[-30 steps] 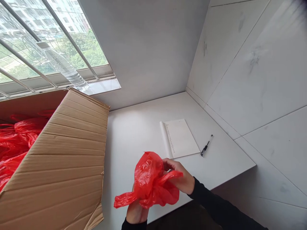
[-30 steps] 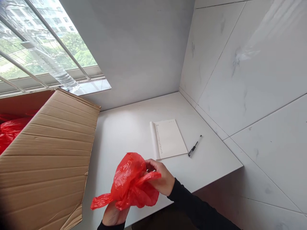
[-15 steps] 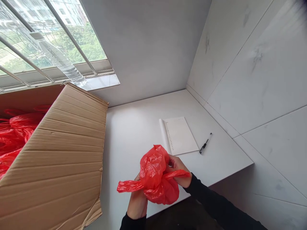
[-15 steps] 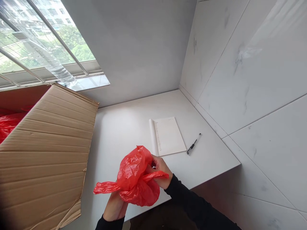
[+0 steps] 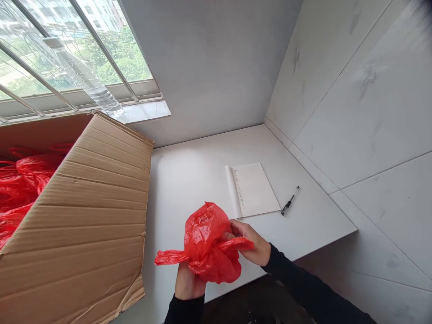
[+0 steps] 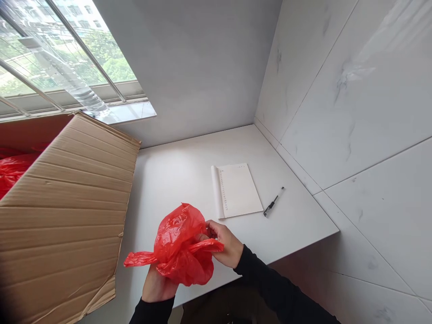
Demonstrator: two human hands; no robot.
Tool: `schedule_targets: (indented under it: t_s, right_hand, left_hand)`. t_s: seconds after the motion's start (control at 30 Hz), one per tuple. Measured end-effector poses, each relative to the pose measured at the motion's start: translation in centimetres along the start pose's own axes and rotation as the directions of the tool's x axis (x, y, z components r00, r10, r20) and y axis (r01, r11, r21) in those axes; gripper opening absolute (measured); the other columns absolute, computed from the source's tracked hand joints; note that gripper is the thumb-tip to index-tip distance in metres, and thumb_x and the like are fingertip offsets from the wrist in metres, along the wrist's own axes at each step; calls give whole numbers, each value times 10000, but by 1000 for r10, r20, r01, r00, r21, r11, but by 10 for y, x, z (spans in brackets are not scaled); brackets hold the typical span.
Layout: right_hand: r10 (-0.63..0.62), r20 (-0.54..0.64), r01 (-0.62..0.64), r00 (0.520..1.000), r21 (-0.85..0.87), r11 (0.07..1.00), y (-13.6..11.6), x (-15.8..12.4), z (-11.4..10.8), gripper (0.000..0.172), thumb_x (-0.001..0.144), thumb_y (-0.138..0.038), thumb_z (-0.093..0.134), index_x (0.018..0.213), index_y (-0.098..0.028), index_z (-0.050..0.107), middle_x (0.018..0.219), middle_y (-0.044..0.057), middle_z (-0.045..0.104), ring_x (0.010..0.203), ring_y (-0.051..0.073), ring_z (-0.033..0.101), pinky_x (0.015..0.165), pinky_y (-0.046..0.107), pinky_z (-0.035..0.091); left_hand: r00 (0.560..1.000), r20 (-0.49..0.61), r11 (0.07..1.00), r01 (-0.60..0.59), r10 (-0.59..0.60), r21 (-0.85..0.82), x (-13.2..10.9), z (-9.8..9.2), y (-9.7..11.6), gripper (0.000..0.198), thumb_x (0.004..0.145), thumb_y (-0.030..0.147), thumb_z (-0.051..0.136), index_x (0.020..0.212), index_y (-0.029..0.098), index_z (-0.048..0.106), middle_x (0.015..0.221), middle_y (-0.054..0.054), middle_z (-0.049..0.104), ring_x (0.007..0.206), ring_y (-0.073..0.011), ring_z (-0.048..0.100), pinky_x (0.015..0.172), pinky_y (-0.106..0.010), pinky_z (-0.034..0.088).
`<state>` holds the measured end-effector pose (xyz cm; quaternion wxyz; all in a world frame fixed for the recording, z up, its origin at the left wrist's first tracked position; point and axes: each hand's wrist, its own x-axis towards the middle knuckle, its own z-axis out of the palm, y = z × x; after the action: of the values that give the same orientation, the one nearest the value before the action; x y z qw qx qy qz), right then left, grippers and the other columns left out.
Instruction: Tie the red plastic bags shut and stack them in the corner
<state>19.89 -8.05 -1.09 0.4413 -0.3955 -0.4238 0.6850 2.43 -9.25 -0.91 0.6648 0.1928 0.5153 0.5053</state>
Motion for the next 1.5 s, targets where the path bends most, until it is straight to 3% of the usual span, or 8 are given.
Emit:
schedule_targets:
  t_s: [0.27,0.5,0.77,0.93,1.07,1.27,1.4,1.5]
  right_hand:
    - [29,-210,-17,977,60,998,-4,2,-7,247,776,-378,786,832,-175,657,790,5,676,709,151,585,643,280,457]
    - [72,-12,-70,997,134,988,-7,0,-4,262,684,-301,855,847,-168,699,816,21,699,746,185,622,692,324,494]
    - [-59,-198,50,979,-47,998,-8,2,-7,31,796,-193,678,825,-191,667,837,25,698,788,197,628,716,338,507]
    - [52,-135,-57,989,-29,998,-10,-2,-8,196,789,-225,700,983,-201,685,974,44,705,871,214,646,766,350,523]
    - [22,-57,-25,998,-48,999,-14,-2,-7,97,789,-259,718,820,-170,693,837,37,698,758,192,616,696,326,494]
    - [28,-133,-28,991,5,1000,-9,3,-7,178,851,-318,670,763,-165,692,687,10,643,629,157,563,578,281,417]
    - [30,-54,-34,998,-62,998,-8,1,-10,189,866,-343,671,779,-175,673,697,-1,622,654,154,550,625,283,433]
    - [57,12,-55,998,-131,990,-9,-1,-10,187,874,-355,669,799,-184,675,718,-6,622,675,155,558,670,295,459]
  left_hand:
    - [987,46,981,158,-154,-115,-10,9,1,295,720,356,759,977,211,748,1033,-93,750,1064,-350,669,783,-423,603]
    - [986,37,985,162,-165,56,-11,13,6,409,578,279,882,953,174,756,903,-98,762,953,-355,704,714,-368,609]
    - [977,156,989,148,-147,5,-13,9,4,364,698,342,821,1025,200,743,1048,-103,745,1095,-378,645,799,-409,574]
    - [983,150,989,89,-107,118,-9,11,7,379,691,327,833,1030,186,738,900,-107,760,1064,-393,648,810,-426,567]
    - [990,122,986,47,-67,161,-11,15,8,434,655,375,848,1030,189,733,903,-99,757,1021,-390,656,791,-406,568]
    - [979,198,983,18,-55,183,-18,19,7,419,652,448,805,994,220,725,1001,-115,726,1021,-352,643,771,-409,551]
    - [985,159,975,24,-61,223,-12,16,11,170,644,336,786,697,222,670,739,-65,670,826,-277,628,718,-381,518]
    - [989,125,976,57,-84,208,-8,13,13,243,620,226,780,541,212,551,580,2,529,613,-168,490,661,-335,480]
